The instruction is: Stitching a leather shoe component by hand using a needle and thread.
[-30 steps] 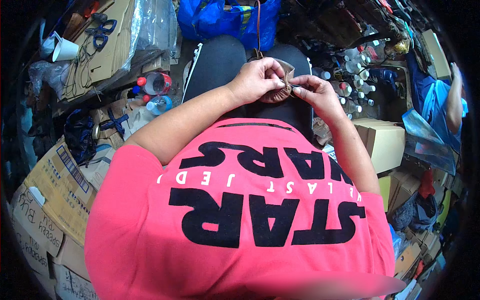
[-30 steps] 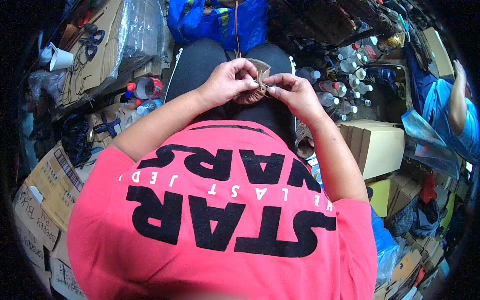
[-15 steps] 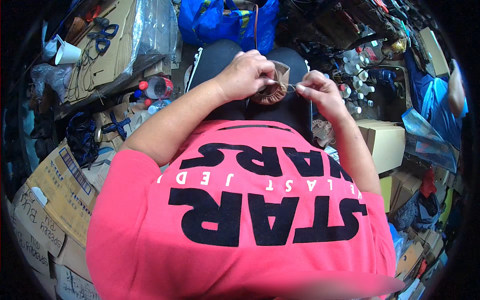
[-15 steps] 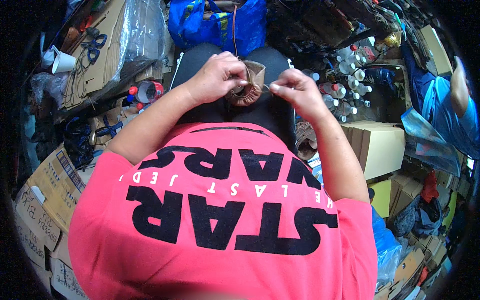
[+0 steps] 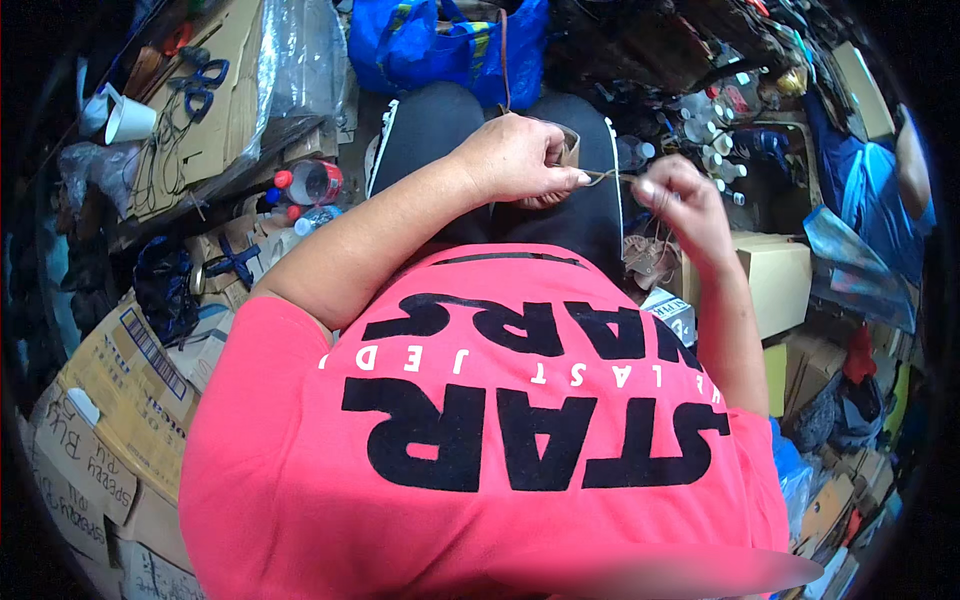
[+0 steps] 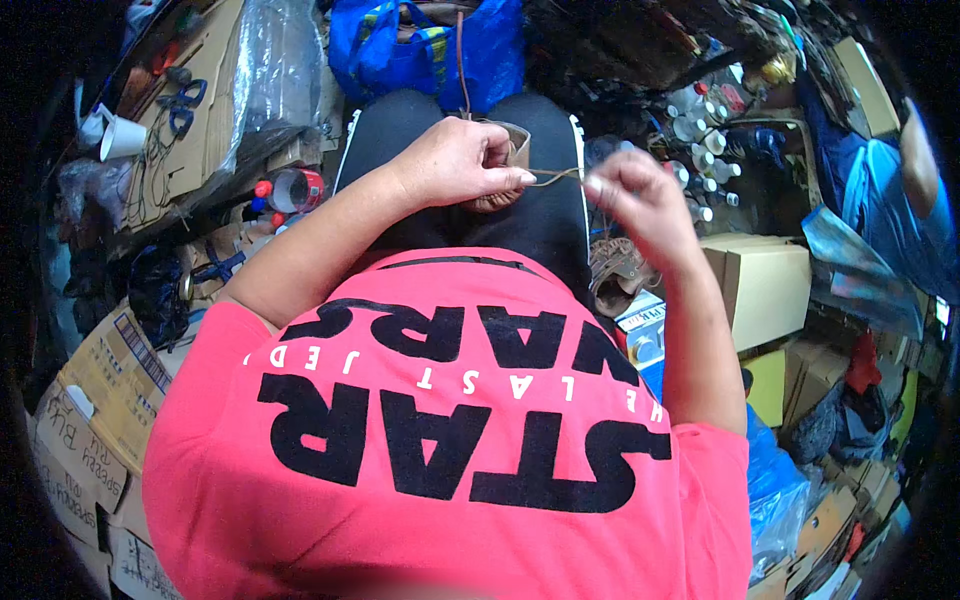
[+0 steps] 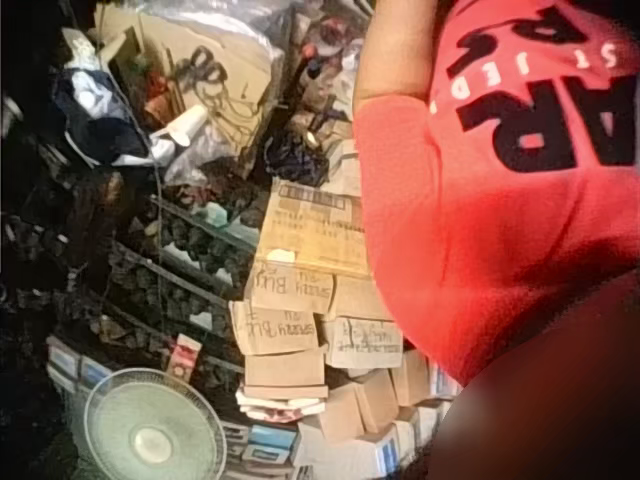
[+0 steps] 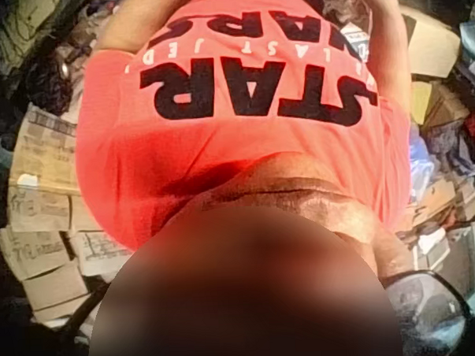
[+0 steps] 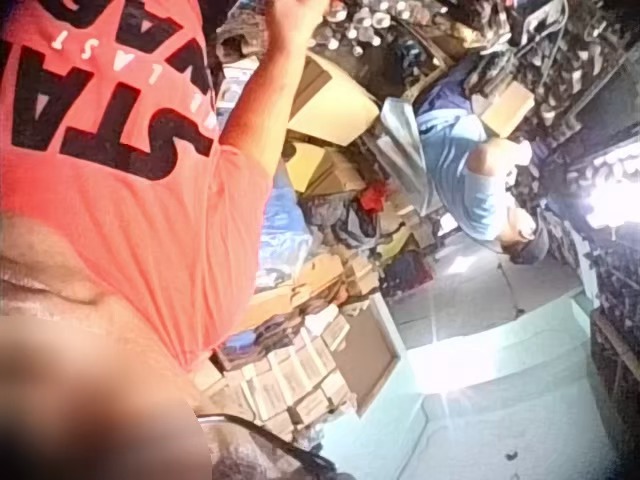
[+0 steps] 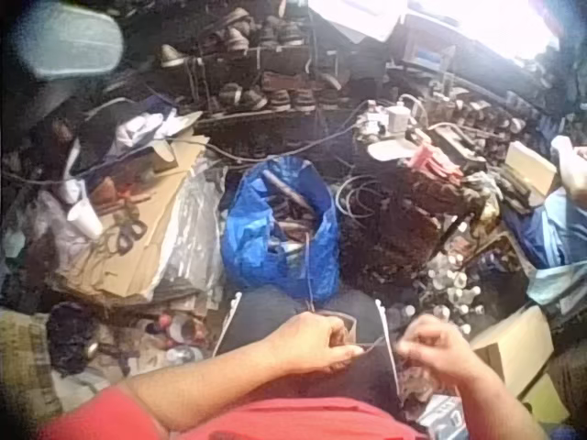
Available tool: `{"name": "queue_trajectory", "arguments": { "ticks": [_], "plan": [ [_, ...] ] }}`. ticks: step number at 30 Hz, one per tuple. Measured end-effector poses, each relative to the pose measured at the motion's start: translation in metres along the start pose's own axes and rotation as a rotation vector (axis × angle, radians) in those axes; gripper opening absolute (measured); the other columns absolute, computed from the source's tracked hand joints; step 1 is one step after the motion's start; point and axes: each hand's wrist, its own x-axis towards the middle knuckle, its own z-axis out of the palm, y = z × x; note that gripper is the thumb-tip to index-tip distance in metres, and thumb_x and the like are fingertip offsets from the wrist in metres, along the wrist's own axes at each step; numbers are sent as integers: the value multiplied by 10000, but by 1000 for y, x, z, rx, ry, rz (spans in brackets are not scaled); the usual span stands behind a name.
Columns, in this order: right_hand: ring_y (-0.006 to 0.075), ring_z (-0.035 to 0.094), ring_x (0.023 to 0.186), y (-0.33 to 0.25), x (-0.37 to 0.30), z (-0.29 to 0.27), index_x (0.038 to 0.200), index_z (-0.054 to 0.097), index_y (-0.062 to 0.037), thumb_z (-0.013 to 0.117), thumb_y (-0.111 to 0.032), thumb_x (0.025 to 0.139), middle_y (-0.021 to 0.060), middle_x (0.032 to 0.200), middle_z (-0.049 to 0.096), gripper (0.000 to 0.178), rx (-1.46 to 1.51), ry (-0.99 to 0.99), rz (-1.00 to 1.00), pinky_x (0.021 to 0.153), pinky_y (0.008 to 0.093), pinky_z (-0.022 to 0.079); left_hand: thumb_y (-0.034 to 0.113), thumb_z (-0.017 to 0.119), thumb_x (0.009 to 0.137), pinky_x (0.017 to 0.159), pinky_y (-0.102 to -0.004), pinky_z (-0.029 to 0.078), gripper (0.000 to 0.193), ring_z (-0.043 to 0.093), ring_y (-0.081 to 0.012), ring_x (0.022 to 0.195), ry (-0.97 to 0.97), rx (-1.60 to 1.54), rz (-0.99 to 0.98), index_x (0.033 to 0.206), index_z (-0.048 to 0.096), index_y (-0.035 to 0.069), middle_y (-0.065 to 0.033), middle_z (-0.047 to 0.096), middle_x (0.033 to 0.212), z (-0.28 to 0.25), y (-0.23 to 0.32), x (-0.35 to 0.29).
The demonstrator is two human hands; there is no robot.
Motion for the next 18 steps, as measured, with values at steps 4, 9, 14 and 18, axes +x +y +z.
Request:
{"name": "queue_trajectory", "arguments": {
  "ticks": [4, 9, 14, 18],
  "plan": [
    [194, 569, 814, -2, 38, -7, 926, 686, -62, 649, -156, 823, 85, 882, 605, 144, -376, 349, 67, 724, 286, 459, 456, 636, 747, 670, -394, 503, 411, 644, -313, 713, -48, 33, -102, 721, 645, 46, -160, 648, 726, 0, 6, 10],
    [266, 585, 840, -38, 34, 13, 847, 657, -114, 640, -213, 790, 66, 823, 605, 115, -778, -93, -307, 795, 379, 422, 314, 562, 815, 699, -419, 494, 281, 633, -335, 761, 47, 26, 27, 802, 642, 46, -174, 647, 788, 10, -15, 6],
    [235, 613, 813, -36, 45, 41, 856, 576, -134, 539, -102, 777, 46, 763, 627, 92, -1006, -259, -368, 773, 384, 393, 145, 515, 865, 681, -402, 481, 131, 614, -339, 796, -53, 41, 192, 926, 569, 42, -160, 619, 820, 4, -32, -1],
    [263, 613, 781, -25, 51, 35, 845, 555, -118, 534, -85, 766, 68, 713, 618, 88, -928, -320, -416, 750, 390, 395, 90, 533, 808, 701, -407, 439, 110, 601, -310, 813, -19, 152, 318, 915, 556, 81, -108, 617, 812, -1, -39, -11]
  ]
}}
